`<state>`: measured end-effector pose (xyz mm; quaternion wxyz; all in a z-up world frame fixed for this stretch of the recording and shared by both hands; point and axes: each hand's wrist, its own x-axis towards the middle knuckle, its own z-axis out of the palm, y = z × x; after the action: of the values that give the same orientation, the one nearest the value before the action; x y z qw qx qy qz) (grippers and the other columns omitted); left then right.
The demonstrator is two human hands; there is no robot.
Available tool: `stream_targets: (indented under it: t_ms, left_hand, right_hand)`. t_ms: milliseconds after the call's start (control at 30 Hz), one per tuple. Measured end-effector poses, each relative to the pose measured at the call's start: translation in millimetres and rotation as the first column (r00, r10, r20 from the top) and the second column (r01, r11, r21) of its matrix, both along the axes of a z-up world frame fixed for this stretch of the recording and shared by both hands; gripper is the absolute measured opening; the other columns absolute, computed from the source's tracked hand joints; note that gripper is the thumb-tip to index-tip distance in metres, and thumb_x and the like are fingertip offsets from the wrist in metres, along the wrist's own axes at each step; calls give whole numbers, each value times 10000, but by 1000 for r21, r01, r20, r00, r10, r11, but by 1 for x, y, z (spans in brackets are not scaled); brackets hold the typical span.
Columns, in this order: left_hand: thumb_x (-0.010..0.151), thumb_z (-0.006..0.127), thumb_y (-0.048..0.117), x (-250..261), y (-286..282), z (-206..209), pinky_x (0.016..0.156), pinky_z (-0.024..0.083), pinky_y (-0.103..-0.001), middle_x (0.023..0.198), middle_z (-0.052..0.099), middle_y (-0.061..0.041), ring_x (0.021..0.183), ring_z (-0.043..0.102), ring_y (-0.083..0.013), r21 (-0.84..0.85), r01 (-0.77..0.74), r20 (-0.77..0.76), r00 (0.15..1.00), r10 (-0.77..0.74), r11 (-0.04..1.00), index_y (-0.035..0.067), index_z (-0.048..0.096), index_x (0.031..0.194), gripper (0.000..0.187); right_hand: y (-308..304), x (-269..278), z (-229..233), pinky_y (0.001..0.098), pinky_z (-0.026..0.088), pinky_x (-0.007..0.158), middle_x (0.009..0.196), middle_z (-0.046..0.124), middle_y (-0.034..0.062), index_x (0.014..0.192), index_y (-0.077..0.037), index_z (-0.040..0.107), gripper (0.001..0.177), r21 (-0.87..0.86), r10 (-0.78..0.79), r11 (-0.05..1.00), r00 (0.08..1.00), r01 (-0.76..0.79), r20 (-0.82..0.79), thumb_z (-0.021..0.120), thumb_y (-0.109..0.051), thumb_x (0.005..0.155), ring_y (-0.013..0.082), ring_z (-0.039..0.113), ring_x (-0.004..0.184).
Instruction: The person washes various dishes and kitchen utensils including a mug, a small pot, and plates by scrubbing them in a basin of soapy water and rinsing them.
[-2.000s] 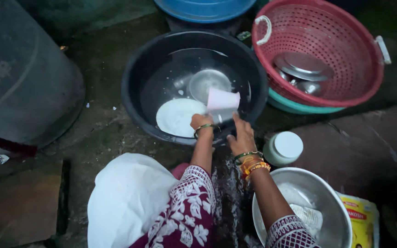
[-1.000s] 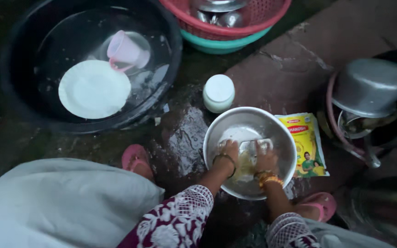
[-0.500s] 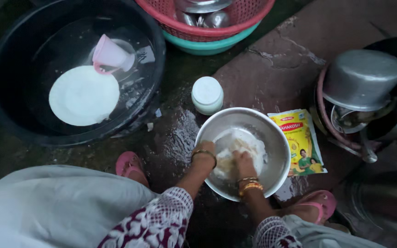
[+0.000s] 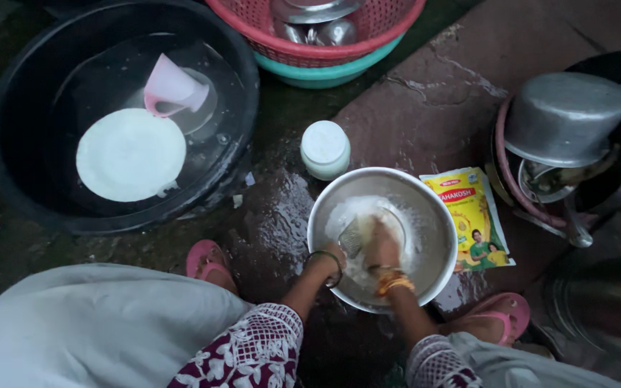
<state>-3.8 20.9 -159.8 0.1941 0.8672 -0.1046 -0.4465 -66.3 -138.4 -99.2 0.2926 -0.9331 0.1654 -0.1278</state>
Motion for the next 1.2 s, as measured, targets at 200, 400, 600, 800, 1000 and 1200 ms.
stream_targets:
  t_ms: [200,400,600,800,1000,1200]
  left_hand:
    - [916,626,203,6,23,-24,655,538,-494,971,746,-191,761,670,-323,-77,2,-202,979,-18,997,87,781,1072,249]
    - [878,677,237,6,20,-31,629,584,-467,929,780,-148,695,706,-292,-177,105,-215,966,-143,979,126,796,1036,227]
    - [913,658,293,4,14,-37,851,594,-465,1111,751,-179,974,738,-331,-28,238,-16,971,-239,971,77,780,1086,303]
    - [932,621,277,2,17,4,868,576,-463,1176,714,-188,1035,715,-342,-12,141,3,990,-141,990,86,739,1129,298]
    - [884,625,218,4,15,30,830,614,-425,1088,764,-203,961,784,-323,17,199,-98,976,-196,980,35,747,1091,302]
    - [848,756,242,10,16,29,887,577,-430,1099,726,-220,1021,719,-336,5,61,-14,998,-61,998,14,762,1081,326]
  right_hand:
    - [13,-1,-29,449,521,945,1103,670,214,1132,-69,713,299,-7,284,958,956,-285,-70,582,-62,865,379,633,1055]
    - [-5,13,-21,449,514,949,1219,627,249,1095,-102,733,247,-71,40,995,944,-67,-327,591,-129,895,396,618,1072]
    - [16,-15,3,457,514,902,1015,650,216,1107,-159,765,439,-6,378,926,925,-378,-19,620,-77,701,385,615,1015]
    - [36,0,-7,436,539,944,1040,670,130,1039,-92,722,328,-175,194,949,924,-262,-330,777,-73,716,318,643,1025]
    - [11,-6,-4,466,559,838,1134,659,224,1062,-98,753,526,-149,234,957,967,-248,-103,782,4,546,408,642,979]
    - [25,-20,-2,401,583,915,1060,687,117,958,-234,789,268,-33,323,945,943,-326,-75,706,-27,810,317,693,995]
